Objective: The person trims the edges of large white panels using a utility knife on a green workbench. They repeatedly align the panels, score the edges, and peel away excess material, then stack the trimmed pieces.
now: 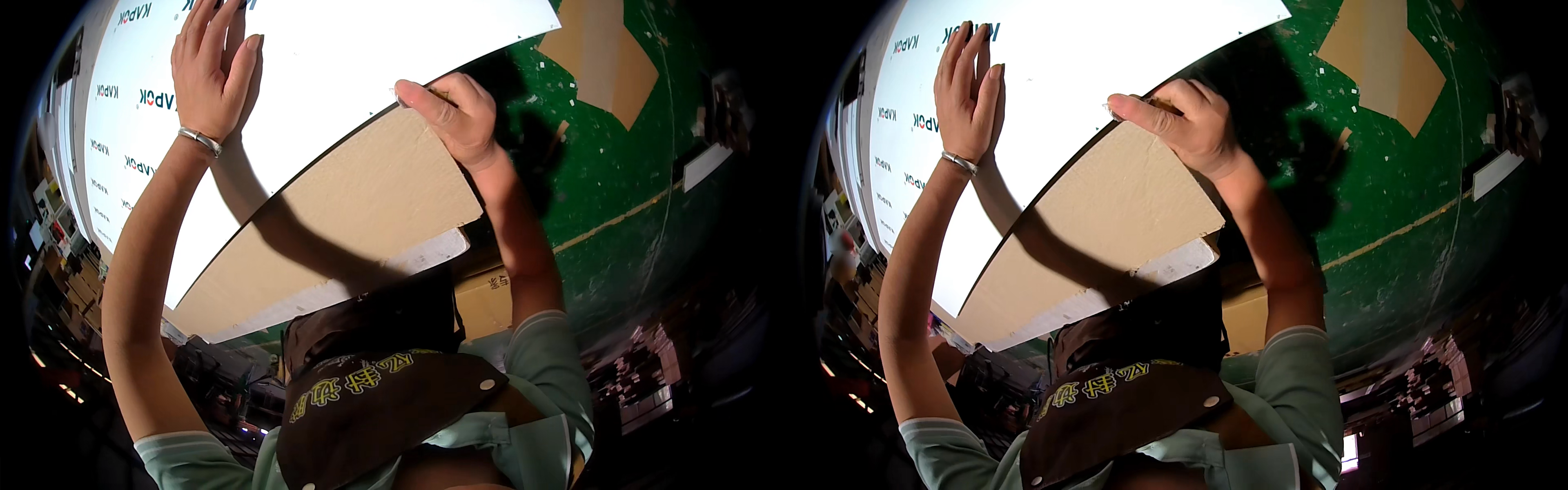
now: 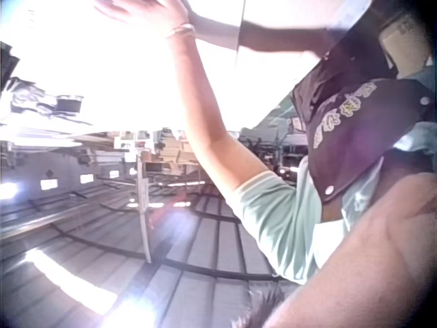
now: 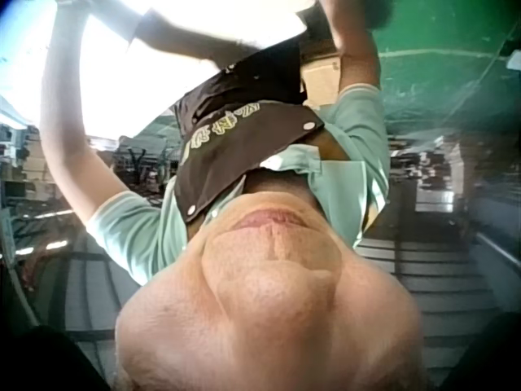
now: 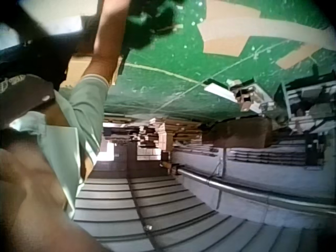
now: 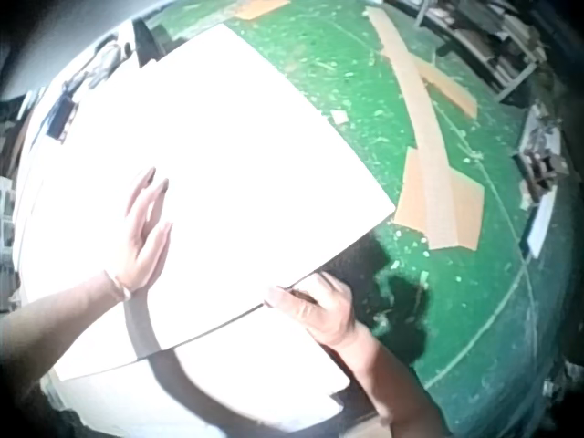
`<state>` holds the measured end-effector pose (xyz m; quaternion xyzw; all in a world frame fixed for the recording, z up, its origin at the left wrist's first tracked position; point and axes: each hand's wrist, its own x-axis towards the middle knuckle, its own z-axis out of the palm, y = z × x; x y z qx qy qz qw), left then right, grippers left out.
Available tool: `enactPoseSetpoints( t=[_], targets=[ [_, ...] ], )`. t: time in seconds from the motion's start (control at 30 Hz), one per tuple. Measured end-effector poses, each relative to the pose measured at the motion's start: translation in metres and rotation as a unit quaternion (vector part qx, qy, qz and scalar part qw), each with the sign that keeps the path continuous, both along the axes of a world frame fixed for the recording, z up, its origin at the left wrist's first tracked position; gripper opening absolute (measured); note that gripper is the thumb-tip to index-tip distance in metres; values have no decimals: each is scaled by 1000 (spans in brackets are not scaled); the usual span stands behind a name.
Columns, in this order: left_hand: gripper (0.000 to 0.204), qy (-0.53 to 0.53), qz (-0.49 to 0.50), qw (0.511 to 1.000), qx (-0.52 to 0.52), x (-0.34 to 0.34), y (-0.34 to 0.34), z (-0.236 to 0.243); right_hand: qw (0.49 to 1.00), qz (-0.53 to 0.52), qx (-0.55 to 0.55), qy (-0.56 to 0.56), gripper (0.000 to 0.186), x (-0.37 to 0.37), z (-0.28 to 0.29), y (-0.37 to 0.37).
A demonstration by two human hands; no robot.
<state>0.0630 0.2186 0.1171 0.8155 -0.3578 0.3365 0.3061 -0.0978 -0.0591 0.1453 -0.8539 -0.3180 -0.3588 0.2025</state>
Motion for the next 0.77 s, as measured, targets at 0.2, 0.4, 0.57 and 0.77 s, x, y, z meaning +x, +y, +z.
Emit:
enactPoseSetpoints(
  t=[0.2, 0.4, 0.57, 0.77],
  targets=[
    [53, 194, 1, 981, 6, -30, -2, 16, 997, -42, -54, 34, 28, -3, 8, 1],
    [55, 183, -18, 983, 5, -35, 4, 13, 881, -346, 321, -10, 37, -1, 40, -47],
    [71, 138, 17, 986, 92, -42, 14, 17, 894, -326, 304, 49, 38, -38, 59, -52],
    [91, 26, -95, 977, 186, -96, -62, 32, 800, -344, 463, 165, 50, -121, 21, -60]
  ],
)
